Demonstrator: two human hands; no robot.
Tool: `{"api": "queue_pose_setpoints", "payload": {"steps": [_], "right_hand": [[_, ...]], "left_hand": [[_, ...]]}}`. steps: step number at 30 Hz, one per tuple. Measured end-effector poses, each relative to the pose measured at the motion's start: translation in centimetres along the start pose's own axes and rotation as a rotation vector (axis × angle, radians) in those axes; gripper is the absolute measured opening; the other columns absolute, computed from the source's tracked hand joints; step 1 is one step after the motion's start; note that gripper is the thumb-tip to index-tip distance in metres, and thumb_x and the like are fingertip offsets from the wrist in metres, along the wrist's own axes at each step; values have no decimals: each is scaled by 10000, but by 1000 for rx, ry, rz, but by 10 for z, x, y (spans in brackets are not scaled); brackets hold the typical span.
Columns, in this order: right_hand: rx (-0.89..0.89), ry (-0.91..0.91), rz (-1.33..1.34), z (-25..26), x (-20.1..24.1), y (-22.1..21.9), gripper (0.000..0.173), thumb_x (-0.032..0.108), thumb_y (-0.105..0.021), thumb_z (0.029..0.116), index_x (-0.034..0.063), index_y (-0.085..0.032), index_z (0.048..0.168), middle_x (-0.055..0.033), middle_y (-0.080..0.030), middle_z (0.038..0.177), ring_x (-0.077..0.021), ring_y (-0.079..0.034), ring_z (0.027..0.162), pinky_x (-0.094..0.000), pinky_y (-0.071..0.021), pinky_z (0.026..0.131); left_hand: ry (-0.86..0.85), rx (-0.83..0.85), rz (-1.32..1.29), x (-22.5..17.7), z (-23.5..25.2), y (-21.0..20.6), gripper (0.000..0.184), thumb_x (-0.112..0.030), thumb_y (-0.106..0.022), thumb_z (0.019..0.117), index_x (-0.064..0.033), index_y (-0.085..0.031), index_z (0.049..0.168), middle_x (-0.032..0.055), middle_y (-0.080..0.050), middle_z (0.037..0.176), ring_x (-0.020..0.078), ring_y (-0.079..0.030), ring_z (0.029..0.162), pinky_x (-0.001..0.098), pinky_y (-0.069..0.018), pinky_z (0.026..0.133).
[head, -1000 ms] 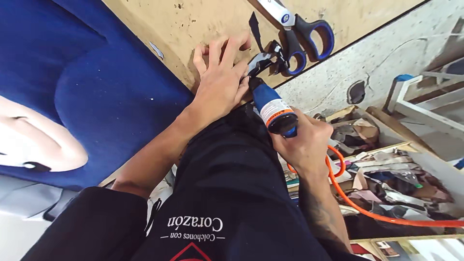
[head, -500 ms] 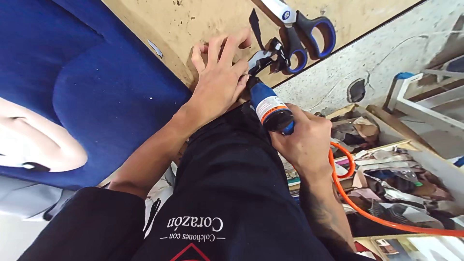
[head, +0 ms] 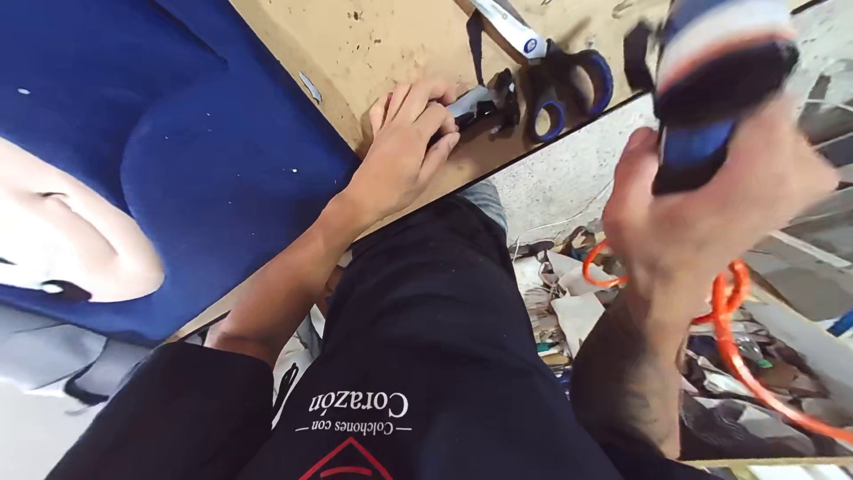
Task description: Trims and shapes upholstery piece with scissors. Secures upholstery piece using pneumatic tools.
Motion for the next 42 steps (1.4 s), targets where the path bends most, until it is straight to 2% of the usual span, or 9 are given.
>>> {"api": "queue_pose_setpoints", "payload": {"steps": [2, 4, 6, 8, 12, 18, 23, 37, 42], "right_hand": [[61, 35, 59, 36, -12, -13, 544, 370, -584, 999, 60, -560, 1445, -234, -678, 1197, -353, -677, 1043, -527, -536, 860], [73, 52, 99, 67, -25, -32, 557, 394, -600, 985, 91, -571, 1451, -259, -652, 1220, -396, -648, 1102, -562, -510, 930], [63, 70, 107, 84, -33, -48, 585, 429, -612, 989, 130, -549, 1488, -255, -627, 1294, -411, -615, 1182, -566, -483, 1001], [20, 141, 116, 89, -33, -52, 571, 451, -615, 1001, 134, -568, 1473, -246, -612, 1335, -431, -562, 1257, -567, -440, 1063], [-20, 406, 430, 68, 25, 6, 568, 470, -667, 978, 78, -635, 1388, -195, -622, 1365, -322, -571, 1290, -478, -470, 1078], [368, 423, 816, 55, 50, 19, 997, 615, -829, 775, 102, -451, 1542, -104, -565, 1460, -172, -613, 1252, -350, -588, 976], [440, 480, 1171, 45, 26, 29, 866, 371, -983, 660, 60, -556, 1347, -80, -621, 1257, -164, -685, 978, -320, -644, 742], [169, 820, 1006, 45, 7, 51, 499, 216, -811, 909, -64, -646, 1288, -143, -712, 1182, -166, -715, 1044, -317, -626, 901], [41, 854, 1079, 56, 10, 31, 321, 79, -729, 959, -91, -682, 1227, -167, -734, 1082, -163, -726, 880, -324, -640, 774]], "left_hand": [[28, -42, -128, -1, -9, 7, 282, -307, -485, 1075, -113, -681, 1137, 60, -595, 1407, 175, -525, 1336, 450, -390, 1130], [98, -107, -332, -5, -15, 16, 241, -249, -505, 1082, -73, -650, 1160, 33, -698, 1174, 107, -668, 1060, 322, -557, 926], [152, -137, -667, -14, -22, 25, 193, -156, -480, 1096, -10, -569, 1187, 98, -751, 1110, 191, -753, 929, 363, -642, 814], [216, -139, -919, -27, -34, 31, 193, -121, -438, 1105, 22, -518, 1207, 165, -738, 1084, 265, -756, 859, 411, -653, 779], [331, -142, -1004, -66, -57, 41, 186, -173, -422, 1111, -66, -540, 1207, 122, -714, 960, 134, -629, 606, 229, -516, 532], [121, -202, -688, -126, -63, 38, 127, -136, -530, 1070, -61, -577, 1161, 31, -611, 758, 93, -580, 601, 240, -521, 537], [89, -280, -786, -161, -68, 23, 127, -115, -529, 1064, -51, -570, 1165, 55, -632, 801, 115, -617, 641, 248, -534, 534], [26, -509, -1012, -198, -82, -20, 135, -83, -489, 1077, -4, -538, 1174, 118, -676, 935, 186, -691, 790, 322, -614, 676], [186, -721, -1157, -194, -92, -33, 229, -175, -447, 1105, -54, -535, 1278, 132, -669, 1036, 217, -704, 847, 371, -630, 729]]}}
Point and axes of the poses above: each hand's wrist, its own z-axis towards the middle knuckle, its own y-axis out of the back of the hand, x = y × z, the point moved 4 cm from there along z, towards the middle knuckle
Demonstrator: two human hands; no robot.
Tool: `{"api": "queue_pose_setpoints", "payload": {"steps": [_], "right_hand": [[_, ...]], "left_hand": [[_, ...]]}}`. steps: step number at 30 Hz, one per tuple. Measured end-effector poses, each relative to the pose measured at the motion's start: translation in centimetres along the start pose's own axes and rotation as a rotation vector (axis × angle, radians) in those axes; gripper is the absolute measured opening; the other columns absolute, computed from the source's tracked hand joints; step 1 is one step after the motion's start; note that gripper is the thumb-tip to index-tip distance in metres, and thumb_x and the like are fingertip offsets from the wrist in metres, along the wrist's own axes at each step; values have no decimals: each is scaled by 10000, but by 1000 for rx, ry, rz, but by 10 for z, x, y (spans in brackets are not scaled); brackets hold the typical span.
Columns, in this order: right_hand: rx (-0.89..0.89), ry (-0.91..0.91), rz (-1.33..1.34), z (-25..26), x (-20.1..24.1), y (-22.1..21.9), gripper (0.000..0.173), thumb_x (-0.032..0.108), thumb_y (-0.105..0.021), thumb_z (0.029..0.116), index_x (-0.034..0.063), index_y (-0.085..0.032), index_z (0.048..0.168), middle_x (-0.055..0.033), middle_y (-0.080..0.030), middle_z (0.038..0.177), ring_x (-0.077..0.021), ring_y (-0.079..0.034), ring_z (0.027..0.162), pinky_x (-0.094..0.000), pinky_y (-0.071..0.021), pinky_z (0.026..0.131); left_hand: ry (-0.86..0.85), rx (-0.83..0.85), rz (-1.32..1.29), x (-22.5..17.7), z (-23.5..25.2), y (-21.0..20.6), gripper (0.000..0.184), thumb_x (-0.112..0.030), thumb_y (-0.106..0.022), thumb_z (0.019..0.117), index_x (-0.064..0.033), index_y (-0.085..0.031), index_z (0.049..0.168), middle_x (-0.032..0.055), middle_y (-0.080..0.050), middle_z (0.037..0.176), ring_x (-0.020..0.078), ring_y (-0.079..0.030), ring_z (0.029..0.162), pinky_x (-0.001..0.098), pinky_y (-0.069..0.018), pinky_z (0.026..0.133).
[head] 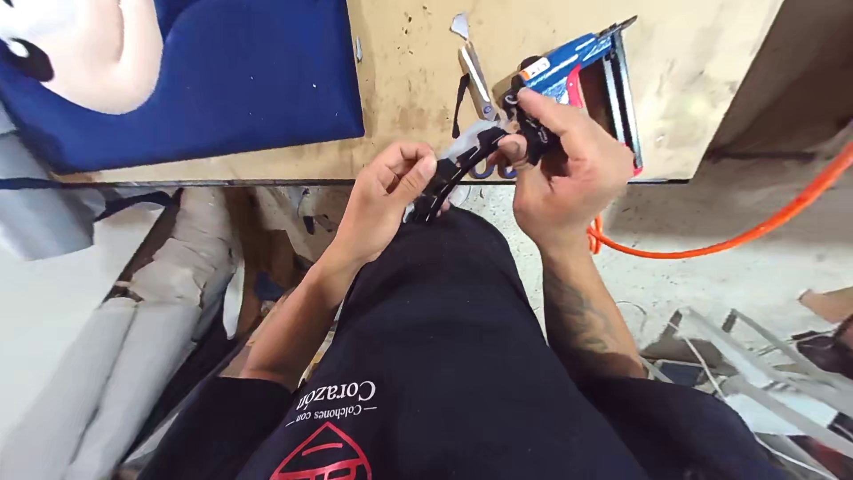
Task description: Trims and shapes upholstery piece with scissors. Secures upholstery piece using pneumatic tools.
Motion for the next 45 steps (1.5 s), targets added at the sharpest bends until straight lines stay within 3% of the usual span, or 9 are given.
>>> {"api": "queue_pose_setpoints", "payload": {"steps": [5, 9, 14, 18, 22, 28, 35, 41, 45], "right_hand": [[-128, -16, 112, 5, -2, -11, 304, 26, -720, 949, -99, -655, 1218, -141, -698, 1110, -171, -710, 958, -355, -640, 840], [-109, -91, 223, 5, 2, -24, 304, -11, -712, 936, -76, -586, 1205, -139, -671, 1131, -229, -719, 965, -411, -656, 838], [133, -285, 382, 11, 4, -29, 438, 147, -659, 994, -21, -472, 1352, -165, -649, 1254, -296, -701, 1068, -474, -630, 893], [214, -357, -470, -6, -26, -20, 333, 289, -588, 1041, -29, -674, 1086, -140, -716, 994, -224, -723, 835, -415, -629, 739], [586, -772, -974, -32, -76, -35, 614, 589, -572, 968, 23, -687, 1177, -261, -654, 1207, -454, -650, 1094, -640, -528, 881], [502, -917, -1002, -16, -79, -43, 685, 615, -669, 909, 9, -657, 1228, -300, -557, 1341, -459, -644, 1097, -627, -542, 877], [521, -852, -894, -25, -81, -46, 453, 432, -816, 833, -13, -757, 899, -253, -581, 1308, -418, -554, 1217, -554, -491, 1013], [475, -952, -551, -38, -71, -25, 246, 386, -780, 862, 144, -809, 892, -84, -709, 1250, -176, -711, 1039, -427, -605, 900], [552, -909, -793, -39, -61, -29, 494, 505, -811, 822, 23, -781, 927, -200, -657, 1291, -331, -639, 1169, -535, -513, 1007]], "left_hand": [[152, 72, -405, 17, 0, 0, 569, -528, -234, 1102, -133, -488, 1423, 135, -636, 1331, 184, -710, 937, 302, -610, 742], [-9, -60, -435, 20, 2, 0, 293, -101, -562, 1046, 0, -551, 1321, 200, -656, 1280, 190, -704, 909, 316, -595, 809], [-222, -219, -152, 2, 16, 32, 332, -24, -591, 1023, 46, -530, 1341, 212, -722, 1184, 322, -749, 1013, 446, -626, 925], [-432, -305, -20, -10, 34, 67, 311, 18, -626, 992, 91, -576, 1290, 214, -694, 1267, 372, -734, 1067, 501, -654, 909], [-544, -417, -12, -23, 49, 100, 208, -40, -601, 1025, 102, -577, 1176, 223, -755, 1009, 360, -771, 838, 500, -678, 724], [-340, -341, -128, -45, 69, 122, 339, -231, -430, 1115, 27, -534, 1309, 167, -688, 1131, 275, -711, 1018, 471, -612, 902], [-102, -283, -232, -55, 74, 122, 360, -305, -444, 1113, -71, -512, 1378, 183, -680, 1019, 288, -723, 727, 439, -652, 603], [-102, -208, -413, -52, 67, 126, 465, -89, -407, 1107, -65, -311, 1561, 219, -602, 1312, 367, -698, 1072, 523, -626, 889], [-145, -224, -361, -54, 67, 125, 515, -56, -488, 1074, -58, -328, 1564, 226, -631, 1307, 352, -702, 1082, 473, -625, 885]]}}
Point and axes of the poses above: each hand's wrist, its own z-axis towards the middle knuckle, its own y-axis out of the back of the hand, x = y × z, the point moved 4 cm from there along z, towards the middle knuckle
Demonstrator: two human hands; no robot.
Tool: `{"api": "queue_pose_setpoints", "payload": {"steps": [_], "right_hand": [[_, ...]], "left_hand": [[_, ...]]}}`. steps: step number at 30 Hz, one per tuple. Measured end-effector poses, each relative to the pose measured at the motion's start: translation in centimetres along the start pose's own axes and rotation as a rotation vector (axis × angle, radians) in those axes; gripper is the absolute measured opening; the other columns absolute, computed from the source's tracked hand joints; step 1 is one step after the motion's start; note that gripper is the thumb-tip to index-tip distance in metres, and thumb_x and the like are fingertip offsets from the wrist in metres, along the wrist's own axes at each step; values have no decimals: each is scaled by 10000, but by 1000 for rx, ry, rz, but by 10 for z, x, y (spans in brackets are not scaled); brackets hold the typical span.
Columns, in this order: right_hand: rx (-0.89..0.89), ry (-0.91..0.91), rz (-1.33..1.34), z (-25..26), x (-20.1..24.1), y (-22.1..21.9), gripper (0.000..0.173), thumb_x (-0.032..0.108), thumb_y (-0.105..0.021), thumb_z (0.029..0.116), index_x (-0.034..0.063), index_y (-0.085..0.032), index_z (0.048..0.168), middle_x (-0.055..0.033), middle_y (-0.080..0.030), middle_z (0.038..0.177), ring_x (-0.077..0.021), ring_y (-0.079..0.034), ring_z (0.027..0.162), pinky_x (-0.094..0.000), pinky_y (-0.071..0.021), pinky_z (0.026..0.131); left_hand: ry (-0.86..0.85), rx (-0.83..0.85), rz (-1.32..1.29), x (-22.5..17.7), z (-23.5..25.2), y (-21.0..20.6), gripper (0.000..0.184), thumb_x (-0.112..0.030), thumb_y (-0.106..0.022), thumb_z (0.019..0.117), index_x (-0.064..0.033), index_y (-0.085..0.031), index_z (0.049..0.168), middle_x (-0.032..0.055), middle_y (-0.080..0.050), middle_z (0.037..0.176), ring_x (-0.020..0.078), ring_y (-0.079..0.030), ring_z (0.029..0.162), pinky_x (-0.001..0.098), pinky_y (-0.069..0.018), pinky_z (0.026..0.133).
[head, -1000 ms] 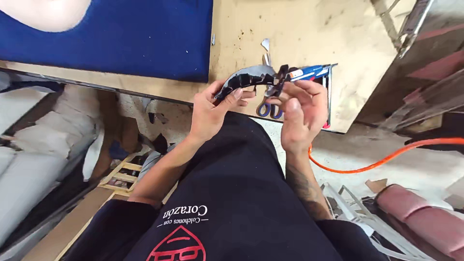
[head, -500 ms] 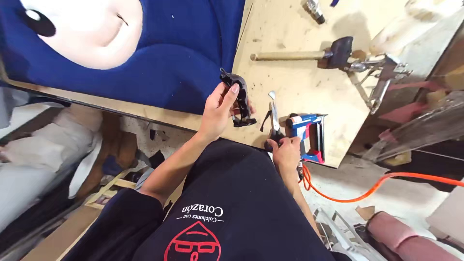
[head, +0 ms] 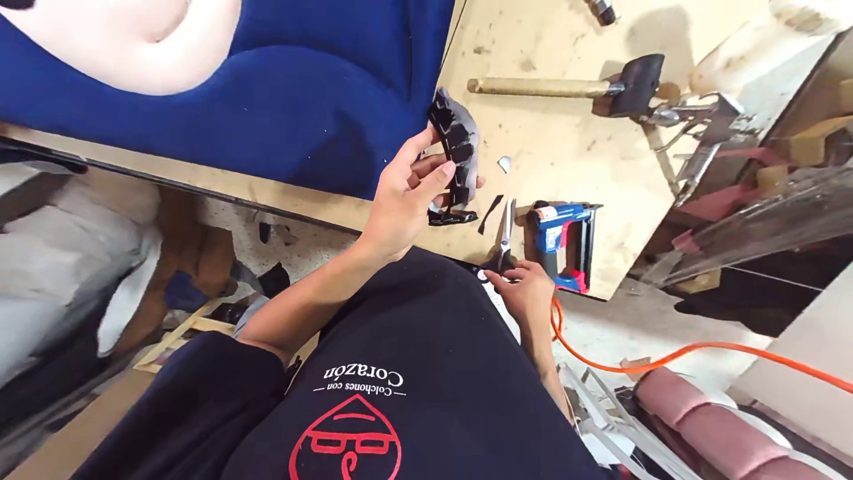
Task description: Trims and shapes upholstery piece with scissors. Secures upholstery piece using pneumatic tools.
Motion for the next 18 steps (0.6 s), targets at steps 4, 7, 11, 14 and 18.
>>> {"api": "queue_pose_setpoints", "payload": {"steps": [4, 7, 11, 14, 18], "right_hand": [[-163, 113, -146, 2, 1, -21, 378, 342, -790, 810, -25, -748, 889, -216, -689, 1197, -350, -680, 1083, -513, -552, 927], [-206, 233, 205, -7, 4, -7, 220, 240, -731, 850, 24, -726, 889, -136, -716, 1149, -208, -697, 998, -382, -586, 824], [-11, 494, 793, -47, 50, 42, 184, 161, -773, 882, 28, -684, 973, -121, -665, 1150, -194, -689, 911, -348, -624, 728], [-76, 585, 603, -74, 95, 65, 512, 478, -885, 761, 49, -646, 904, -99, -654, 1087, -128, -646, 860, -279, -562, 672], [-159, 588, 334, -73, 117, 63, 617, 658, -817, 733, 78, -646, 854, -99, -668, 1092, -131, -638, 881, -308, -544, 705]], "left_hand": [[-40, 38, 26, -5, -2, -6, 496, -9, -490, 1045, 7, -375, 1528, 221, -619, 1347, 335, -686, 1120, 459, -615, 905], [-68, 57, -25, -8, -1, -9, 540, 40, -512, 1025, 38, -326, 1533, 238, -557, 1417, 377, -642, 1207, 505, -606, 940], [-89, -25, 37, -8, -3, -7, 566, 13, -530, 1033, -10, -315, 1556, 204, -531, 1462, 378, -628, 1243, 519, -626, 906], [-126, 0, 144, -15, -10, -15, 572, -1, -535, 1033, -82, -327, 1560, 143, -565, 1452, 296, -671, 1166, 420, -634, 829], [-251, 70, 203, -25, -18, -24, 589, 5, -568, 1021, -37, -325, 1556, 178, -585, 1432, 310, -692, 1131, 424, -642, 836]]}}
Point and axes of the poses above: each hand's wrist, its own z-axis towards the middle knuckle, its own y-axis out of the back of the hand, x = y × z, the point moved 4 cm from there along z, towards the middle knuckle
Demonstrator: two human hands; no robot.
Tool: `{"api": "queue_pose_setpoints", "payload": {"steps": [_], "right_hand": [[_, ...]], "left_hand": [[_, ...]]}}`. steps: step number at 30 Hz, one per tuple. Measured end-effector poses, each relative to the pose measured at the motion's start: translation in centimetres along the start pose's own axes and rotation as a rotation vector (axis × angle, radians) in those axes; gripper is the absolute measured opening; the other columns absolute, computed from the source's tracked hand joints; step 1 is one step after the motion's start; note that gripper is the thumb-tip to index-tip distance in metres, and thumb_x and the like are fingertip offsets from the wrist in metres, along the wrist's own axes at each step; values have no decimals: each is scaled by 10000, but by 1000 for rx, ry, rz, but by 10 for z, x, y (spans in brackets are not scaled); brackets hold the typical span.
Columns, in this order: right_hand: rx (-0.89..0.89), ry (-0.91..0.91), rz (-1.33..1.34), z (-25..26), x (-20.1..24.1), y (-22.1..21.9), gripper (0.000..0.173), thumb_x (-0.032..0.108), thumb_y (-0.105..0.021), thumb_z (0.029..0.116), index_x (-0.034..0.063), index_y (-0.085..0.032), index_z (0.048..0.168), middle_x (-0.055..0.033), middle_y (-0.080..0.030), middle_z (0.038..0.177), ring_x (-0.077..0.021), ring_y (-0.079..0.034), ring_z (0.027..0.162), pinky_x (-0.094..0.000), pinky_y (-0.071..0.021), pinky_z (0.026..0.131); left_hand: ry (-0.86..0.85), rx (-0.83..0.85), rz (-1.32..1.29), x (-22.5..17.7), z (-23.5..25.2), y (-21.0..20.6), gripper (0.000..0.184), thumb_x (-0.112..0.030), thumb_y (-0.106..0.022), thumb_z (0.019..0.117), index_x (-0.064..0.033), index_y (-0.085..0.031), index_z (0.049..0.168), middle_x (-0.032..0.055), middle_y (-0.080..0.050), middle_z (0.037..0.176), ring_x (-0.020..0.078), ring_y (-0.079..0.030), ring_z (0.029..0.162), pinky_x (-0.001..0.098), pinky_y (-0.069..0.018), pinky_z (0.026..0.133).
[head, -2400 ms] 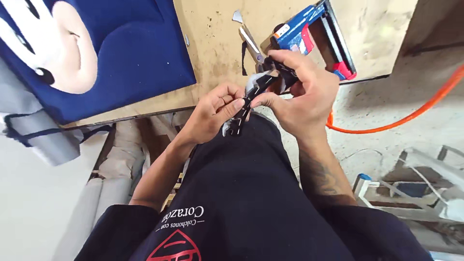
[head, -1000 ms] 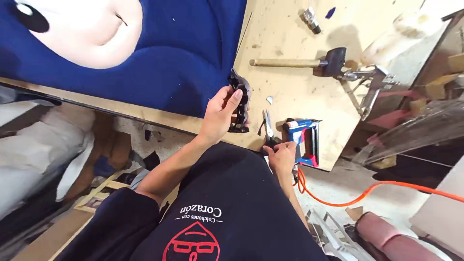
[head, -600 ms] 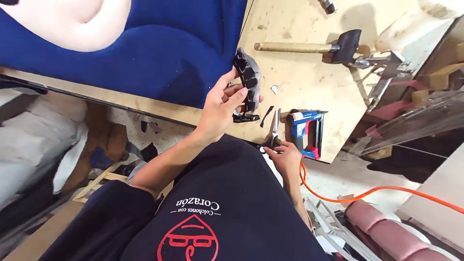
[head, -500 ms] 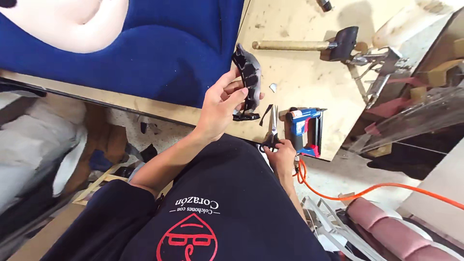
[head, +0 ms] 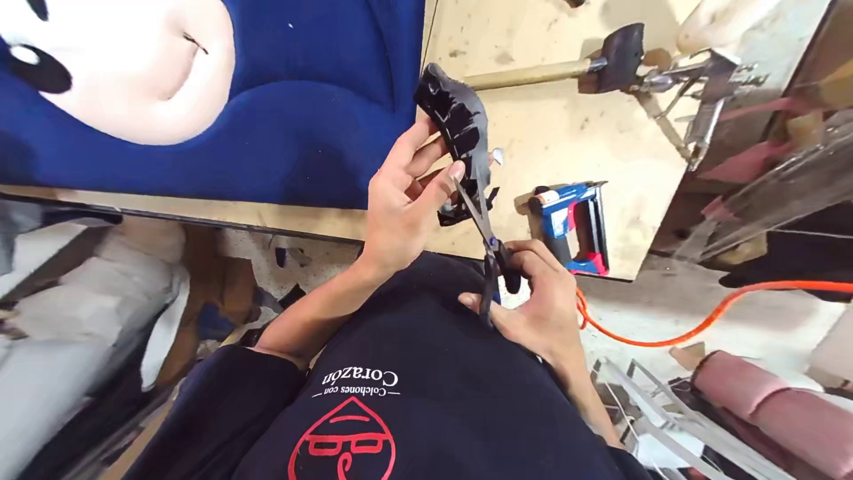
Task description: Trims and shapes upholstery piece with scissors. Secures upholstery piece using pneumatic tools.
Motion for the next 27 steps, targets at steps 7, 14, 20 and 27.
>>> {"api": "queue_pose_setpoints", "payload": {"steps": [7, 14, 20, 27], "right_hand": [[-41, 89, 96, 8, 3, -3, 518, 543, -810, 818, 59, -631, 871, -123, -658, 1132, -121, -623, 868, -272, -514, 670], [-189, 199, -1, 16, 4, -7, 384, 356, -778, 877, 11, -615, 921, -185, -628, 1191, -171, -632, 901, -301, -538, 712], [-312, 277, -157, 16, 7, -9, 374, 311, -793, 882, -4, -597, 936, -209, -631, 1143, -217, -651, 952, -310, -547, 739], [-293, 276, -137, 19, 7, -7, 369, 300, -791, 905, -8, -586, 892, -218, -648, 1105, -223, -651, 918, -307, -551, 729]], "left_hand": [[-131, 2, 63, -17, -10, 0, 534, 38, -563, 1006, 61, -368, 1503, 201, -659, 1312, 279, -712, 1088, 413, -636, 867], [-125, 69, 191, -28, -20, -3, 525, 43, -617, 976, 120, -439, 1463, 156, -716, 1238, 205, -731, 1062, 364, -650, 863], [-133, 66, 211, -32, -24, -1, 512, 32, -638, 976, 140, -459, 1444, 167, -702, 1273, 200, -728, 1087, 350, -648, 895], [-150, 69, 199, -36, -20, 0, 532, 32, -637, 978, 132, -445, 1463, 184, -677, 1321, 222, -720, 1110, 348, -647, 895]]}}
Point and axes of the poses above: each hand's wrist, its own z-axis towards the middle knuckle, its own y-axis out of the back of the hand, x = y × z, the point moved 4 cm from there along z, towards the middle knuckle
